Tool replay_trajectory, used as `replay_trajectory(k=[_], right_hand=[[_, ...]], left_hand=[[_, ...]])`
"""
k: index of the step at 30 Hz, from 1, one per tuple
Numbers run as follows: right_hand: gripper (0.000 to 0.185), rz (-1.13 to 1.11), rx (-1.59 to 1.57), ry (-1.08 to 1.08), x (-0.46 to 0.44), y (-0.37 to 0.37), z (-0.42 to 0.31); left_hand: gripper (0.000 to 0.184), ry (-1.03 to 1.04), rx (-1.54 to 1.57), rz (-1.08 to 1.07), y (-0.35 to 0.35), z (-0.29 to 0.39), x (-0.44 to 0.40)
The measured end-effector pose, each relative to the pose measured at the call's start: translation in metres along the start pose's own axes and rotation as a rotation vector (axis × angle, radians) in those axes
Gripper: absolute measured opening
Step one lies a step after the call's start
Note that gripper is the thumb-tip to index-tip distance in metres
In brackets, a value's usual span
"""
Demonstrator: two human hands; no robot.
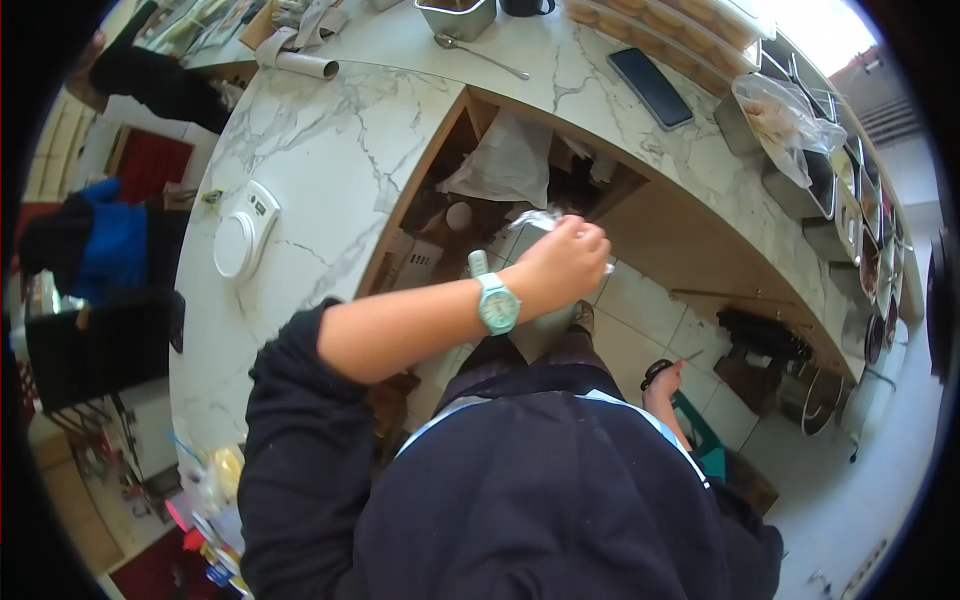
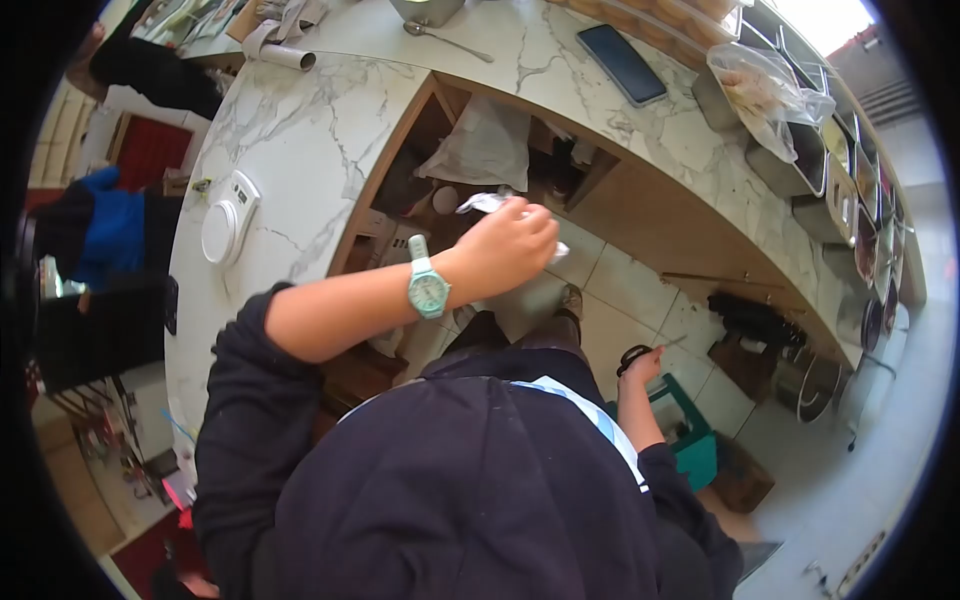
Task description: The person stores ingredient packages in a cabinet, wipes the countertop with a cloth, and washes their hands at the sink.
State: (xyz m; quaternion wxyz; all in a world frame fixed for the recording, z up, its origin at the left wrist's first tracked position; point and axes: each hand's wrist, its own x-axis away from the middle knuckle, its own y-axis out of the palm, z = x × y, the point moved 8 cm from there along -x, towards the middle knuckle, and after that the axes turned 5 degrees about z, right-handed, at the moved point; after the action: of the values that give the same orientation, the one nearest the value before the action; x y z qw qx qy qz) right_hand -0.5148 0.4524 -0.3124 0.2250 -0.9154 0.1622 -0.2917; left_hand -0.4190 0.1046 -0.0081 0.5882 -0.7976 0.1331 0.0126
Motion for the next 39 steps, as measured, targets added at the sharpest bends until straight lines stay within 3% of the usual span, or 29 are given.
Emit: replay_trajectory(k=[2,7,9,10,15,18,19,21,22,31,37,39], right_hand=[[0.056,0.133,-0.153,0.106,-0.036,-0.020,0.002],[0.050,0.220,-0.237,0.309,-0.104,-0.066,-0.002],[0.043,0.145,-0.288,0.384,-0.120,-0.071,-0.005],[0.029,0.152,-0.400,0.401,-0.121,-0.075,-0.012],[0.010,0.109,-0.826,0.531,-0.171,-0.079,-0.024],[0.012,0.180,-1.192,0.587,-0.212,-0.082,-0.032],[0.014,0.102,-1.356,0.526,-0.249,-0.077,-0.018],[0.024,0.176,-1.580,0.545,-0.259,-0.079,-0.048],[0.028,0.111,-1.657,0.515,-0.270,-0.078,-0.058],[0.028,0.079,-1.918,0.482,-0.342,-0.065,-0.090],[0.019,0.042,-1.766,0.570,-0.376,-0.061,-0.094],[0.011,0.056,-1.533,0.540,-0.389,-0.064,-0.080]], left_hand=[[0.010,0.121,-0.053,0.086,-0.011,0.023,-0.044],[0.011,0.255,-0.007,0.125,-0.021,0.067,-0.146],[0.012,0.243,0.029,0.191,-0.026,0.076,-0.177],[0.013,0.256,0.037,0.136,-0.021,0.083,-0.189],[0.011,0.336,0.096,0.050,-0.014,0.115,-0.233],[0.012,0.390,0.203,0.076,-0.008,0.136,-0.248],[0.012,0.407,0.230,0.052,-0.004,0.145,-0.252],[0.012,0.461,0.265,0.027,0.004,0.158,-0.254],[0.012,0.462,0.270,-0.017,0.010,0.163,-0.256],[0.010,0.515,0.334,-0.072,0.026,0.191,-0.271],[0.010,0.459,0.349,-0.067,0.028,0.182,-0.270],[0.010,0.402,0.336,-0.082,0.030,0.173,-0.267]])
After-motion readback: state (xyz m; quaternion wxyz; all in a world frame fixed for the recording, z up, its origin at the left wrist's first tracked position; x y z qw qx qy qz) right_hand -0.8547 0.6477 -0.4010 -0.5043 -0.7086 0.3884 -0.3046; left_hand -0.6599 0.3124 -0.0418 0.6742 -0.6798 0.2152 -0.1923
